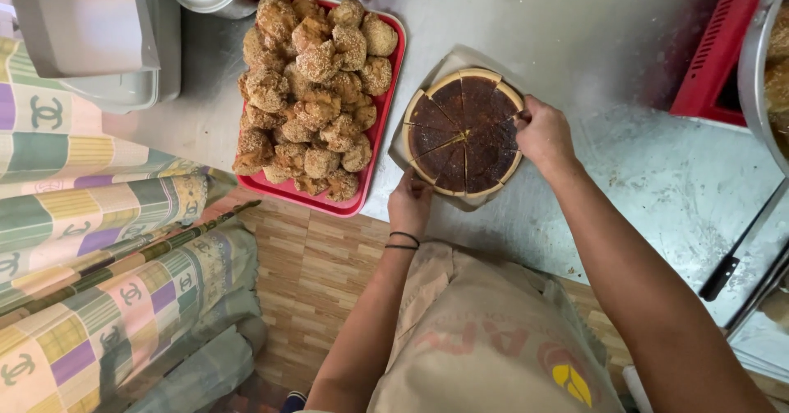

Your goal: The person uses tongs to transfer fried dough balls from oil to a tray, then uses a knife to cut a chocolate-topped tart into wedges. They place individual wedges onto paper plates and put a large section of the tart into a white cardboard box before closing it.

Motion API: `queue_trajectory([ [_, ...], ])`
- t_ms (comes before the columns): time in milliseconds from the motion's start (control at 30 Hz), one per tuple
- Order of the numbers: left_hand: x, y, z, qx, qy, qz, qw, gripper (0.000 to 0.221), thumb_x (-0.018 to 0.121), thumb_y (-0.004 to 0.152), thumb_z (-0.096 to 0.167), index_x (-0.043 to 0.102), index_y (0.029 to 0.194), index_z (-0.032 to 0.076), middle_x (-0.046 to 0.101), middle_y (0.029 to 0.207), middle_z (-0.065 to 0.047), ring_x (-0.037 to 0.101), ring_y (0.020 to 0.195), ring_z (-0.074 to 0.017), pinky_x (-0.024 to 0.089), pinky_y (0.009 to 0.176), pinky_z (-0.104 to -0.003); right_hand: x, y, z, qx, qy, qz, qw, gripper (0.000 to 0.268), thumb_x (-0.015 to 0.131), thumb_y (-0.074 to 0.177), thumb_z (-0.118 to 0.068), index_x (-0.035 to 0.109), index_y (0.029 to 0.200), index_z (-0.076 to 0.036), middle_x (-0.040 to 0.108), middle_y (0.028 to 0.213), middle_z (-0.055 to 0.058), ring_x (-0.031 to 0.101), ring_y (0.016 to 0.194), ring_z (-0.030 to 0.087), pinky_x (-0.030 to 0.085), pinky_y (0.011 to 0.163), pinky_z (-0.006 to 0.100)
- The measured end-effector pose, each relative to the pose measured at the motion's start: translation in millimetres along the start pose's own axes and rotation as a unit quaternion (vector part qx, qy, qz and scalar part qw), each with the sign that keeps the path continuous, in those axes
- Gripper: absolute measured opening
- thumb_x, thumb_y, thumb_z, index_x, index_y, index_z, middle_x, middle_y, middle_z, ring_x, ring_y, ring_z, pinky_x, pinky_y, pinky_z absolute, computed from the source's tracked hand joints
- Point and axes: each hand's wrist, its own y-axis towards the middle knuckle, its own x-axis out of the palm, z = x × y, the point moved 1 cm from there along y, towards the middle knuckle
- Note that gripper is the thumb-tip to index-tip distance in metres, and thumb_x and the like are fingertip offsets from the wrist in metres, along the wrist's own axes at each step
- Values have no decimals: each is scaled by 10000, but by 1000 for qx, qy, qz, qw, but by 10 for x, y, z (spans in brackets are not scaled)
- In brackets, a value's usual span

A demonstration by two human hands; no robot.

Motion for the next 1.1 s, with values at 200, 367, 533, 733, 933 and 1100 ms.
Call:
queue_trajectory([
  [200, 92, 36, -69, 87, 140, -3, 986, 839, 812, 809, 175, 392, 1501, -43, 732, 1042, -157, 708, 1021, -356, 598, 895, -477, 26, -65, -31, -13, 10, 21, 1000, 292, 674, 930, -140, 677, 1208, -49, 721, 1023, 201, 693, 1001, 434, 574, 855, 570],
  [367, -78, -67, 34, 123, 180, 24, 976, 921, 854, 775, 204, 363, 1520, -23, 621, 1182, -213, 636, 1106, -431, 561, 962, -502, -173, 2, -341, -102, -42, 97, 989, 425, 725, 916, -98, 661, 1310, 48, 602, 1160, 226, 635, 1091, 459, 574, 892, 533],
  [533, -54, 83, -202, 149, 241, 21, 959, 1078, 893, 718, 275, 293, 1567, -12, 550, 1223, -204, 607, 1120, -405, 540, 988, -463, 44, 464, -373, -185, -57, 91, 977, 407, 735, 929, -114, 686, 1315, 7, 617, 1154, 168, 626, 1110, 389, 597, 886, 475],
  [733, -68, 203, -259, 156, 260, -3, 953, 1094, 886, 691, 396, 346, 1558, 3, 532, 1237, -158, 603, 1108, -347, 519, 997, -406, 161, 599, -407, -224, -122, 71, 964, 341, 706, 926, -109, 724, 1256, -25, 590, 1091, 123, 603, 1061, 359, 625, 839, 451],
  [933, -212, 237, -115, 203, 229, 59, 950, 921, 827, 734, 522, 502, 1466, 67, 545, 1156, -130, 619, 1026, -350, 521, 921, -447, 359, 720, -293, -236, -127, 101, 958, 258, 698, 924, -100, 758, 1169, -46, 553, 1013, 112, 590, 991, 358, 618, 789, 443],
  [1100, -20, 988, 194, 287, 166, 160, 930, 514, 732, 892, 426, 660, 1320, 151, 617, 1161, -87, 670, 1062, -316, 549, 912, -427, 379, 787, -278, -235, -100, 113, 960, 237, 725, 918, -105, 769, 1148, -67, 544, 990, 104, 586, 951, 366, 597, 781, 462],
])
